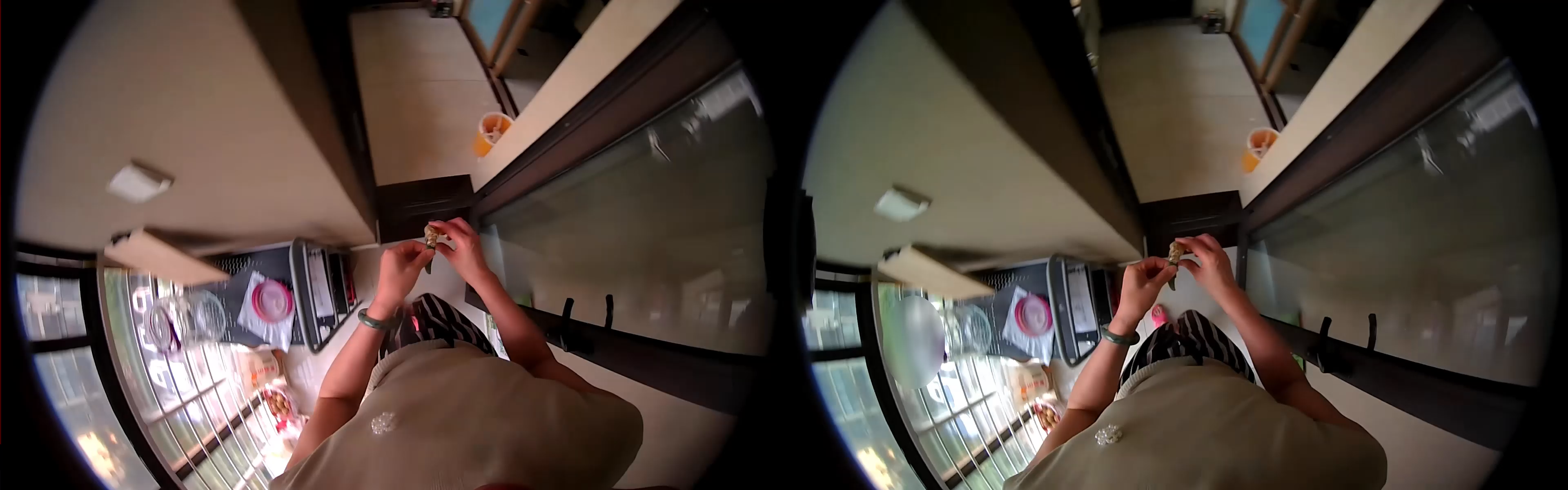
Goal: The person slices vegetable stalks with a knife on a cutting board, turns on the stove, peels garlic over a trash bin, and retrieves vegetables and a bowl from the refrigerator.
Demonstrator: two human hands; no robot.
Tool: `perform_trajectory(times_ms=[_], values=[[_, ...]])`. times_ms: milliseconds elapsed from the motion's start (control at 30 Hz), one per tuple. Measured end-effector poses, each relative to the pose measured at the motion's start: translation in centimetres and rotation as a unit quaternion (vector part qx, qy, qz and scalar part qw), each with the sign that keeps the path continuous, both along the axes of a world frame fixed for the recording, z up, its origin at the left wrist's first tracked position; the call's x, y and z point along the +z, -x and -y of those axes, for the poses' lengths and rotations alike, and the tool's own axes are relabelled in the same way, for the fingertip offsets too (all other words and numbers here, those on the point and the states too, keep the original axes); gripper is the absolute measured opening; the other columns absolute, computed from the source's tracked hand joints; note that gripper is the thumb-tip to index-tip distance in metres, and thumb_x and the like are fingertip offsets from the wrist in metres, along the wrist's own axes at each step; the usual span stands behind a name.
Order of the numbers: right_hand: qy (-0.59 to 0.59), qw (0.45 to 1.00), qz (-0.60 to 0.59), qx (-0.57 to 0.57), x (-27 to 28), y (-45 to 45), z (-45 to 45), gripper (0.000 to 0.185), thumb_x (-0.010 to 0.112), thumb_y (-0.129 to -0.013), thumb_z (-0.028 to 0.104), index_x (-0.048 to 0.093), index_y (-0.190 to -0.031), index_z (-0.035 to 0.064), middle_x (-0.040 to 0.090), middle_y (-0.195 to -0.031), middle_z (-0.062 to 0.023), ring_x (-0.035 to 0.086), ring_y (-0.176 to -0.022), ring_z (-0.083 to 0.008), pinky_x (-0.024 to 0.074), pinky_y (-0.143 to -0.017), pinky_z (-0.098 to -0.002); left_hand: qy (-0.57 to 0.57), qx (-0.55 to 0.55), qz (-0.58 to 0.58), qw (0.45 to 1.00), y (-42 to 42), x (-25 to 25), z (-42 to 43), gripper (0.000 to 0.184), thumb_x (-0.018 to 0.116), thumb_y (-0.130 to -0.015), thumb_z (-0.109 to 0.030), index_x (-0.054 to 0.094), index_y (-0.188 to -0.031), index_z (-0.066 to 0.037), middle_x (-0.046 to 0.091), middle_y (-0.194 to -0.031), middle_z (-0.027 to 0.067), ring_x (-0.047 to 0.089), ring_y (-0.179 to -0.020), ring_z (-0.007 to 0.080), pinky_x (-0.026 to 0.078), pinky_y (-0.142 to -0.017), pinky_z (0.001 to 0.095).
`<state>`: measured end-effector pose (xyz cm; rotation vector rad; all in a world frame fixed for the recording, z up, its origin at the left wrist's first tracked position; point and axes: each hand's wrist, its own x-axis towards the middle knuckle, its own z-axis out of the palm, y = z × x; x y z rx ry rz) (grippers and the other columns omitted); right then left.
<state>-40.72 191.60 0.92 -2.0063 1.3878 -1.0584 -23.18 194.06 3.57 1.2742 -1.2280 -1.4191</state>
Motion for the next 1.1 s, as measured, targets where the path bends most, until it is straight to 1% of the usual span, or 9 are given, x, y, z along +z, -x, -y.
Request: perform_trajectory(times_ms=[167, 267, 367, 433, 533, 700, 767, 900, 1100], values=[[0.067, 0.99, -0.059, -0.106, 0.6, 2.9, 5.8, 0.033, 0.075, -0.07, 0.001, 0.068, -0.101, 0.0094, 0.062, -0.096, -0.0069, 0.062, -0.089, -0.027, 0.0523, -0.073, -0.0372, -0.002, -0.068, 0.002, 0.998, 3.4, 0.9, 7.6, 0.015, 0.072, -0.086, -0.012, 0.069, -0.089, 0.003, 0.067, -0.073, 0.0022, 0.057, -0.063, 0.0061, 0.048, -0.059, 0.0236], [0.105, 0.983, -0.063, -0.137, 0.2, 5.2, 10.9, 0.015, 0.072, -0.074, 0.004, 0.067, -0.088, 0.006, 0.065, -0.087, -0.0094, 0.062, -0.087, -0.0293, 0.0514, -0.073, -0.0396, -0.022, -0.104, 0.019, 0.994, 4.9, 2.0, 13.2, 0.023, 0.064, -0.094, -0.019, 0.068, -0.091, 0.004, 0.066, -0.078, 0.0016, 0.057, -0.072, 0.0064, 0.047, -0.065, 0.0223], [0.004, 0.98, -0.039, -0.197, 0.6, 8.1, 16.8, 0.012, 0.071, -0.077, 0.008, 0.066, -0.086, 0.0033, 0.065, -0.083, -0.0109, 0.063, -0.078, -0.0307, 0.051, -0.067, -0.0389, 0.038, -0.071, 0.062, 0.995, 5.8, 1.3, 19.5, 0.03, 0.059, -0.097, -0.024, 0.069, -0.097, 0.004, 0.069, -0.081, 0.0052, 0.062, -0.075, 0.0095, 0.05, -0.068, 0.0234], [-0.028, 0.972, 0.068, -0.225, 0.1, 10.5, 21.2, 0.02, 0.073, -0.082, 0.018, 0.067, -0.086, -0.0004, 0.066, -0.069, -0.013, 0.063, -0.06, -0.0252, 0.0485, -0.058, -0.0338, 0.056, -0.05, 0.118, 0.99, 6.7, 1.6, 23.4, 0.026, 0.061, -0.095, -0.021, 0.069, -0.098, 0.004, 0.07, -0.08, 0.0059, 0.062, -0.074, 0.0093, 0.05, -0.067, 0.0233], [-0.124, 0.961, 0.138, -0.207, 0.2, 14.2, 27.2, 0.025, 0.071, -0.085, 0.023, 0.068, -0.089, -0.0011, 0.066, -0.068, -0.0075, 0.059, -0.061, -0.0121, 0.0478, -0.06, -0.0299, 0.055, -0.058, 0.141, 0.987, 9.3, 0.1, 28.9, 0.026, 0.068, -0.089, -0.019, 0.069, -0.102, 0.003, 0.071, -0.083, 0.0074, 0.063, -0.075, 0.0087, 0.051, -0.069, 0.0243], [-0.164, 0.946, 0.246, -0.134, -0.4, 17.5, 36.6, 0.025, 0.07, -0.087, 0.022, 0.068, -0.094, -0.002, 0.069, -0.078, -0.0063, 0.061, -0.071, -0.0104, 0.0478, -0.067, -0.0278, -0.059, -0.139, 0.051, 0.987, 13.8, -1.7, 37.8, 0.03, 0.072, -0.086, -0.015, 0.067, -0.104, 0.009, 0.071, -0.085, 0.0083, 0.063, -0.078, 0.0101, 0.051, -0.072, 0.0237], [-0.168, 0.932, 0.3, -0.114, -0.6, 18.1, 39.9, 0.024, 0.07, -0.087, 0.021, 0.068, -0.096, -0.0017, 0.069, -0.079, -0.0045, 0.061, -0.072, -0.0104, 0.0474, -0.069, -0.0271, -0.066, -0.136, 0.027, 0.988, 15.2, -2.6, 40.8, 0.03, 0.073, -0.084, -0.018, 0.07, -0.101, 0.005, 0.071, -0.083, 0.0073, 0.063, -0.074, 0.0097, 0.051, -0.068, 0.0242], [-0.193, 0.93, 0.288, -0.123, -0.9, 19.0, 45.9, 0.023, 0.071, -0.086, 0.02, 0.069, -0.093, -0.0018, 0.069, -0.079, -0.0033, 0.059, -0.072, -0.0086, 0.0463, -0.068, -0.026, -0.156, -0.132, 0.039, 0.978, 17.0, -3.3, 47.4, 0.026, 0.075, -0.082, -0.022, 0.073, -0.095, 0.0, 0.071, -0.076, 0.0053, 0.063, -0.066, 0.0085, 0.049, -0.061, 0.0244], [-0.191, 0.927, 0.257, -0.194, -2.5, 21.3, 56.3, 0.023, 0.072, -0.085, 0.022, 0.068, -0.087, -0.0013, 0.065, -0.071, -0.001, 0.054, -0.066, -0.0067, 0.043, -0.062, -0.026, -0.111, -0.156, 0.08, 0.978, 19.6, -5.1, 59.0, 0.026, 0.075, -0.08, -0.024, 0.073, -0.091, -0.001, 0.069, -0.07, 0.0012, 0.061, -0.063, 0.0063, 0.049, -0.06, 0.024]])
